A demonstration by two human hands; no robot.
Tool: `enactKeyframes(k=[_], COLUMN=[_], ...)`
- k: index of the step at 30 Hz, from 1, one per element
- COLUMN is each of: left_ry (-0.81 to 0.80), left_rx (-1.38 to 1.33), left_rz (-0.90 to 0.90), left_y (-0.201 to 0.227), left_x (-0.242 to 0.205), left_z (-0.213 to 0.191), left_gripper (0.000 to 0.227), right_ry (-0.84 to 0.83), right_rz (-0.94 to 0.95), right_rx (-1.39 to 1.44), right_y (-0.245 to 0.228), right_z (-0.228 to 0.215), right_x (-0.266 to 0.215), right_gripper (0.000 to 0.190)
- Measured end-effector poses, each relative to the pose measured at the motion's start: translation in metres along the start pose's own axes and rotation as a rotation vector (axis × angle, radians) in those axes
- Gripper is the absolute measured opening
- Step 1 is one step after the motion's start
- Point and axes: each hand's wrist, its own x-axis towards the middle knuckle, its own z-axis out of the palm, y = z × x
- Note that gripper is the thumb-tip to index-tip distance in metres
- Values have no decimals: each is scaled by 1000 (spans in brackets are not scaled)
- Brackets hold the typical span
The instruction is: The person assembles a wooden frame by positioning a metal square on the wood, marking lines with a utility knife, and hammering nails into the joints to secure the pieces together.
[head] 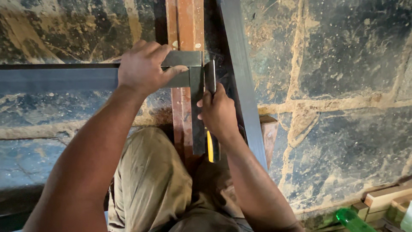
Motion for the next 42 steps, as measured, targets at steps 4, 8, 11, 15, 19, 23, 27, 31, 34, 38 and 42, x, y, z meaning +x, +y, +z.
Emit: enactKeyframes(k=[4, 8, 11, 15, 19, 23, 27, 31, 34, 38, 42], left_ry=[-11, -7, -3, -3, 13, -42, -48, 14, 59, -62, -386], left_rx=[8, 24, -9, -6, 28, 33, 22, 70, 40, -114, -248], left_rz=[-22, -17, -14, -25, -10, 4, -7, 5, 25, -24, -477], left_y=[1, 2, 2, 2, 1, -2, -2, -2, 1, 60, 162], left_x=[0, 0, 1, 0, -1, -1, -1, 3, -1, 4, -45], left_z=[-1, -2, -3, -3, -1, 2, 3, 6, -7, -29, -56], left_gripper=[71, 72, 74, 71, 72, 76, 72, 68, 60, 63, 68], right_ry=[32, 38, 74, 94, 87, 6, -317, -140, -35, 178, 241], right_rz=[-46, -28, -61, -113, -212, -133, 126, 117, 287, -25, -218], right_rx=[-24, -17, 27, 3, -173, -319, -329, -334, 49, -397, -509], right_y=[2, 6, 10, 12, 18, 31, 48, 69, 86, 101, 117], right_z=[5, 10, 13, 18, 12, -1, -17, -31, -50, -87, -111], right_x=[-1, 0, -1, -1, 3, 1, -14, -50, -68, -93, -123], right_gripper=[19, 18, 18, 16, 16, 18, 23, 35, 34, 36, 59])
